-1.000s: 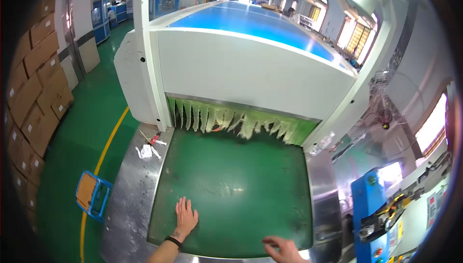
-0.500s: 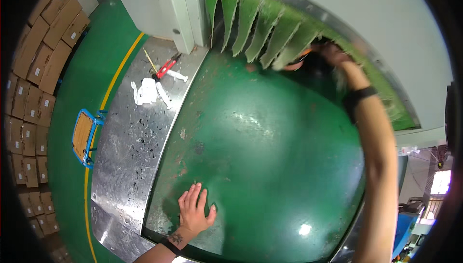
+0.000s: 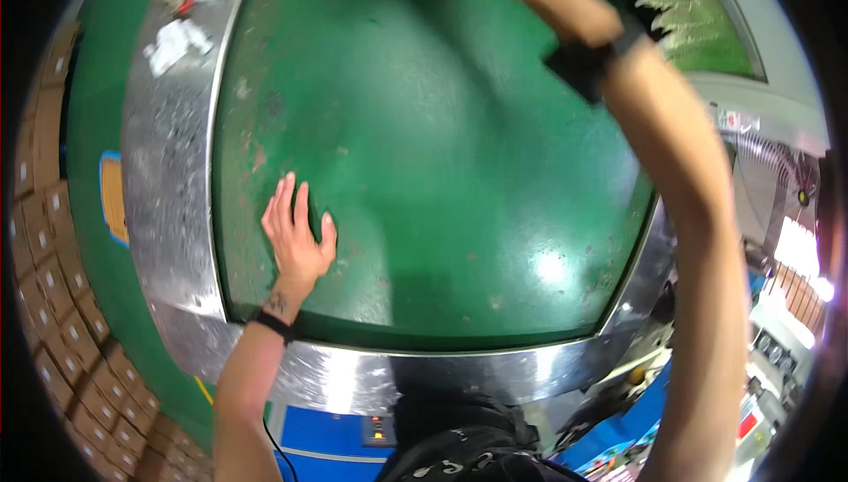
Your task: Placing shoes into a lasting machine and transferring them to a conveyor belt on a factory line.
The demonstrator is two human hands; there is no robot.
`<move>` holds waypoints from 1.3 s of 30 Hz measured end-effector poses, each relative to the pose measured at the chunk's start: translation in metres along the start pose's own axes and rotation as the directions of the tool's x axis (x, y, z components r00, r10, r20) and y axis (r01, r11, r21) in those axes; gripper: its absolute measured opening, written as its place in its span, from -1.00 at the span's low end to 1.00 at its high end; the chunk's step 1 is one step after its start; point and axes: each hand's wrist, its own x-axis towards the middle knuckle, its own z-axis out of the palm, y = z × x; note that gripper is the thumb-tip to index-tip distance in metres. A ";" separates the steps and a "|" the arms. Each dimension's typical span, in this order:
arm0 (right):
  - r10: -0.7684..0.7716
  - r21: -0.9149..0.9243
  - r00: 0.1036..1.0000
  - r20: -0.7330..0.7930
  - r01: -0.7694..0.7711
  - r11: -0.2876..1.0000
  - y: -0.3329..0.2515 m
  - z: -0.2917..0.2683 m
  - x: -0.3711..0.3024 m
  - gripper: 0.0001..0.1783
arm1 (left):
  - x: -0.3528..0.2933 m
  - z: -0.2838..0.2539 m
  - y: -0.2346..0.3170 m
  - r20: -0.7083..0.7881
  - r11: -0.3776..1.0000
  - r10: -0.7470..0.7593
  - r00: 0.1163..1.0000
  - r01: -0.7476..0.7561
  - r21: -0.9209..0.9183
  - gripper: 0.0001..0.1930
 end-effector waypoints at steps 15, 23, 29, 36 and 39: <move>0.967 0.436 -0.226 0.114 -0.864 -0.253 -0.440 -0.390 -0.501 -0.68 | -0.066 -0.066 0.216 0.661 0.345 0.227 0.715 0.576 -0.741 -0.14; 0.997 0.611 -0.066 0.039 -0.788 -0.076 -0.520 -0.462 -0.497 -0.31 | -0.175 -0.165 0.436 0.410 -0.025 0.772 0.485 0.669 -0.743 -0.11; 0.982 0.899 0.165 -0.096 -0.410 0.156 -0.578 -0.501 -0.588 -0.18 | -0.261 -0.183 0.484 0.237 -0.035 0.901 0.364 0.605 -0.796 -0.28; 0.965 0.919 -0.195 -0.174 -0.384 0.088 -0.707 -0.523 -0.778 -0.33 | -0.452 -0.165 0.585 0.486 0.367 0.854 0.188 0.445 -0.817 -0.20; 0.908 0.902 -0.419 -0.019 0.384 0.196 -0.777 -0.564 -0.831 -0.27 | -0.524 -0.184 0.663 0.400 0.382 0.914 -0.065 0.473 -0.794 -0.16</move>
